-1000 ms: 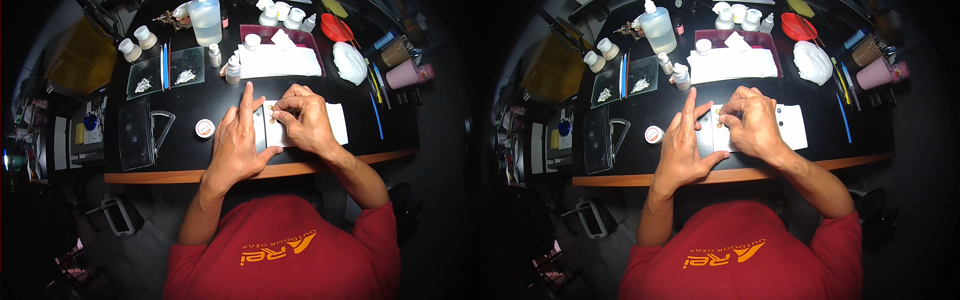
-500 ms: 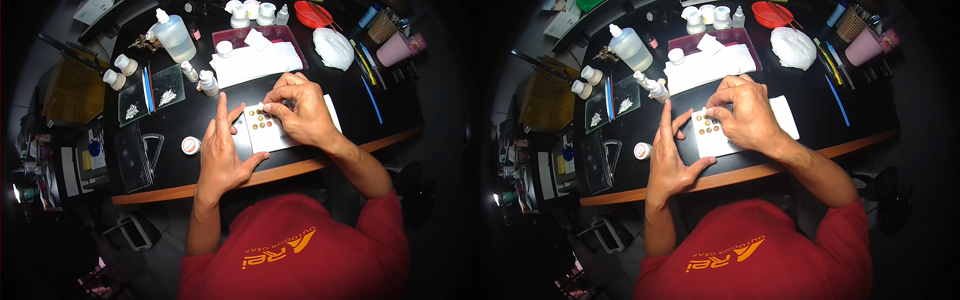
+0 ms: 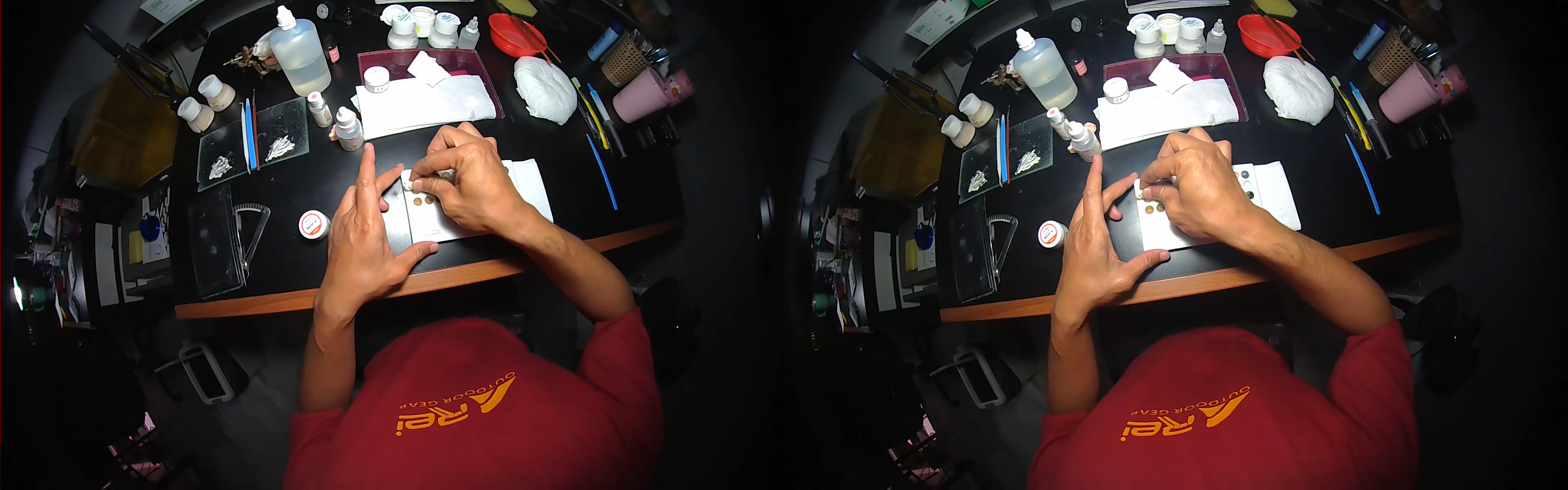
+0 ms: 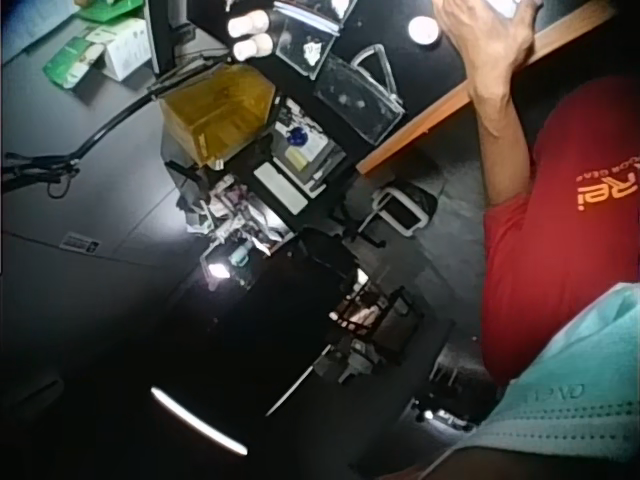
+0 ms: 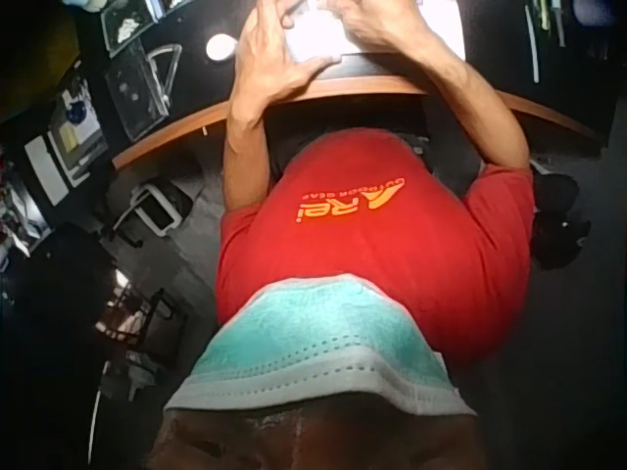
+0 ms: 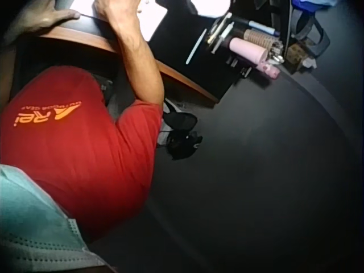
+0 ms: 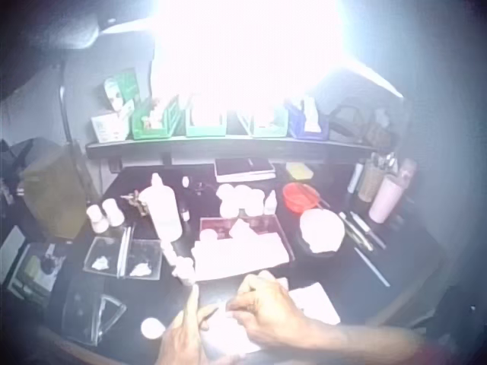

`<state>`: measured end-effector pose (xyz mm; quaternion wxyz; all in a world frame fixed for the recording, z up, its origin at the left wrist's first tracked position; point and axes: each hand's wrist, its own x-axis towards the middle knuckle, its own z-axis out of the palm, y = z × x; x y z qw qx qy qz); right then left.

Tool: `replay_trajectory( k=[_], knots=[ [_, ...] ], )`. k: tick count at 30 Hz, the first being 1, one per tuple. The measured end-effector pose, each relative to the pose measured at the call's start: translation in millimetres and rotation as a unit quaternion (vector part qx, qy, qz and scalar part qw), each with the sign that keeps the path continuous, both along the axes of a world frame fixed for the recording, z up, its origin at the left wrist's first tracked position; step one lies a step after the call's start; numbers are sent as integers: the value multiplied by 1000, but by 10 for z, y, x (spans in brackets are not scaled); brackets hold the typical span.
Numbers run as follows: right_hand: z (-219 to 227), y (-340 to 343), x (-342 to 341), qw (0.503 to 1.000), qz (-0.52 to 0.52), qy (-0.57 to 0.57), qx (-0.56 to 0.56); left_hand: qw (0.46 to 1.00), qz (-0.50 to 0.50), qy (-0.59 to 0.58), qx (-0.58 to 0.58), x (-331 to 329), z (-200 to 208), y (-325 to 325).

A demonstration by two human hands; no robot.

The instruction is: Picking up dental stain containers from a drawer and preparing a color palette on a laboratory bench.

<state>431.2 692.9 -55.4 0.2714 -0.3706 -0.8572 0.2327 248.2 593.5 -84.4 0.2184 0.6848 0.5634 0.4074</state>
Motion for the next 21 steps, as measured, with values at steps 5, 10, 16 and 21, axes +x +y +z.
replay_trajectory(
  k=[5,10,16,21],
  knots=[
    [67,-52,-5,997,63,-42,-15,1000,-2,9,-8,-15,12,-32],
    [306,161,359,998,-26,54,-35,1000,-3,-4,-13,-25,23,-49],
    [193,-148,831,989,-138,43,-31,1000,-9,7,-8,-17,-35,-46],
    [10,-448,902,980,-190,60,-2,999,-6,40,15,-6,-14,-58]
  ],
)
